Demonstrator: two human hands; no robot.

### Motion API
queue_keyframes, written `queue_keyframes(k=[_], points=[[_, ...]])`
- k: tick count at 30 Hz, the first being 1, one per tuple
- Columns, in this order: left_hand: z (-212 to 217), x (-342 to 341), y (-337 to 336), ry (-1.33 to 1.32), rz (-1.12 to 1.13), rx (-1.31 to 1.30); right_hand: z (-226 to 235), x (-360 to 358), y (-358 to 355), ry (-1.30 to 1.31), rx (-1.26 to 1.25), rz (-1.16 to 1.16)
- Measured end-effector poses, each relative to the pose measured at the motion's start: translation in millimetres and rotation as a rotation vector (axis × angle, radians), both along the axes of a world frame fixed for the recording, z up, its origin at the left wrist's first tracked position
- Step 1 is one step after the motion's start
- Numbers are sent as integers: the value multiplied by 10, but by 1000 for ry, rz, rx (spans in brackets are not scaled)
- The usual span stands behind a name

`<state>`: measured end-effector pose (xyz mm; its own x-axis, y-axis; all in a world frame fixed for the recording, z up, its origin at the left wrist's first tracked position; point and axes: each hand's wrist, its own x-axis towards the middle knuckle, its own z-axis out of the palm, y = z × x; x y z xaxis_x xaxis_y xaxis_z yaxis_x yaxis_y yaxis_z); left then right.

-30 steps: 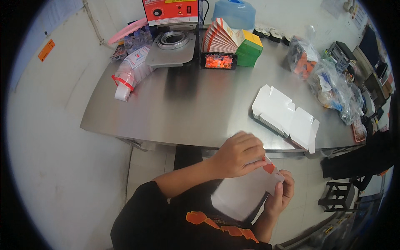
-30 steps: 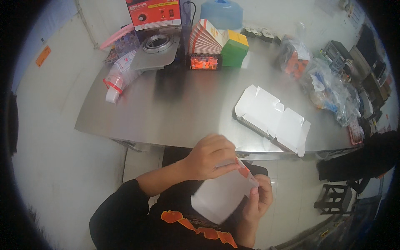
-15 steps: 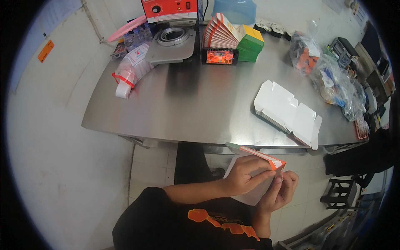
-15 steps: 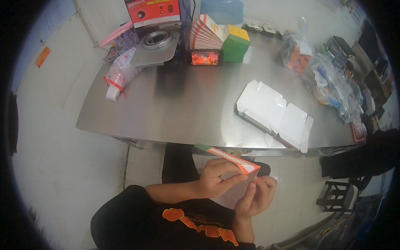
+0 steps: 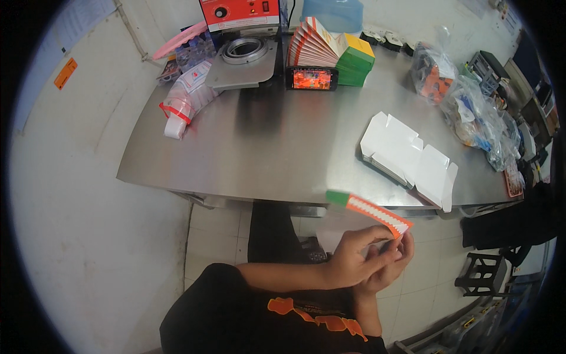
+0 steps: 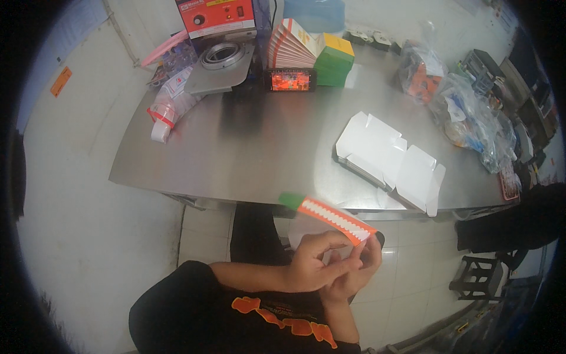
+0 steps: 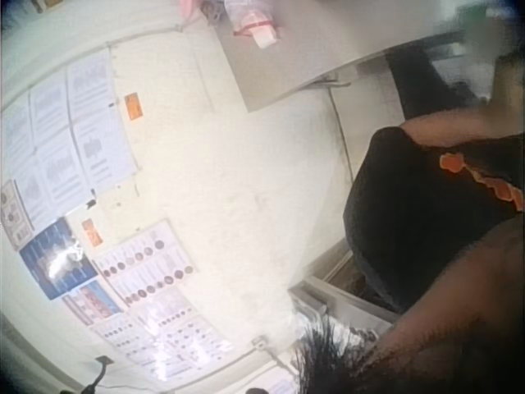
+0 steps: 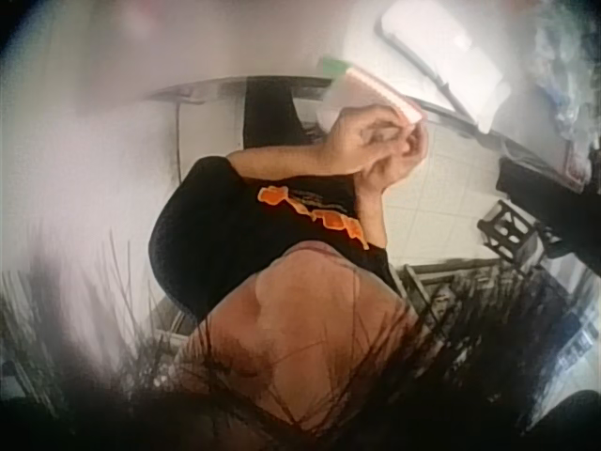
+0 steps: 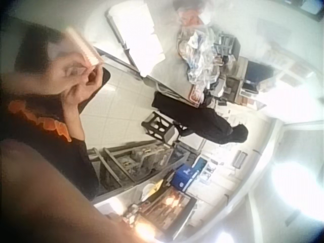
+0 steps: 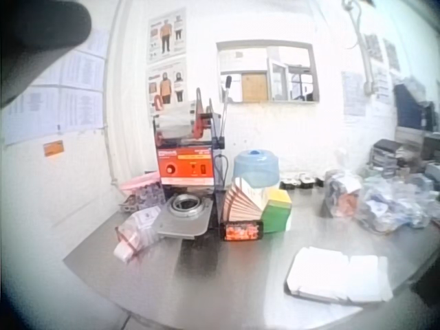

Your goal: The person folds flat cardboard pieces into small rectangular boxes by hand, aligning edges and tucking flaps to form the shape. They repeatedly pick up new flat pieces, fold them into boxes, and place the finished boxes into a stack on the table.

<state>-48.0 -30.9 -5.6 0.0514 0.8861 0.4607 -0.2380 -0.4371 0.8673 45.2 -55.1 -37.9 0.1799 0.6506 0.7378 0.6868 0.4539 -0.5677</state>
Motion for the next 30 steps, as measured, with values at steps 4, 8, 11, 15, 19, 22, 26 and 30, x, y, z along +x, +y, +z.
queue_keyframes(k=[4, 8, 11, 15, 19, 22, 26, 30], points=[[13, -86, -69, -95, -184, -42, -105, 179, 6, 36, 46, 115], [194, -235, -106, -310, -474, -360, 164, 255, 99, 601, -157, 313], [201, -258, -20, -301, -309, -332, 32, 772, -23, 427, -429, 500], [170, -463, 267, 236, 33, 35, 305, 743, -52, 169, -750, 639], [41, -566, 427, 686, -155, 309, 402, 626, -29, 279, -1036, 590], [18, -574, 435, 803, -87, 431, 199, 579, -7, 464, -799, 638], [-111, -536, 403, 777, 21, 339, 132, 418, -8, 678, -552, 338], [-116, -513, 340, 737, 5, 315, 67, 503, -2, 697, -516, 336]])
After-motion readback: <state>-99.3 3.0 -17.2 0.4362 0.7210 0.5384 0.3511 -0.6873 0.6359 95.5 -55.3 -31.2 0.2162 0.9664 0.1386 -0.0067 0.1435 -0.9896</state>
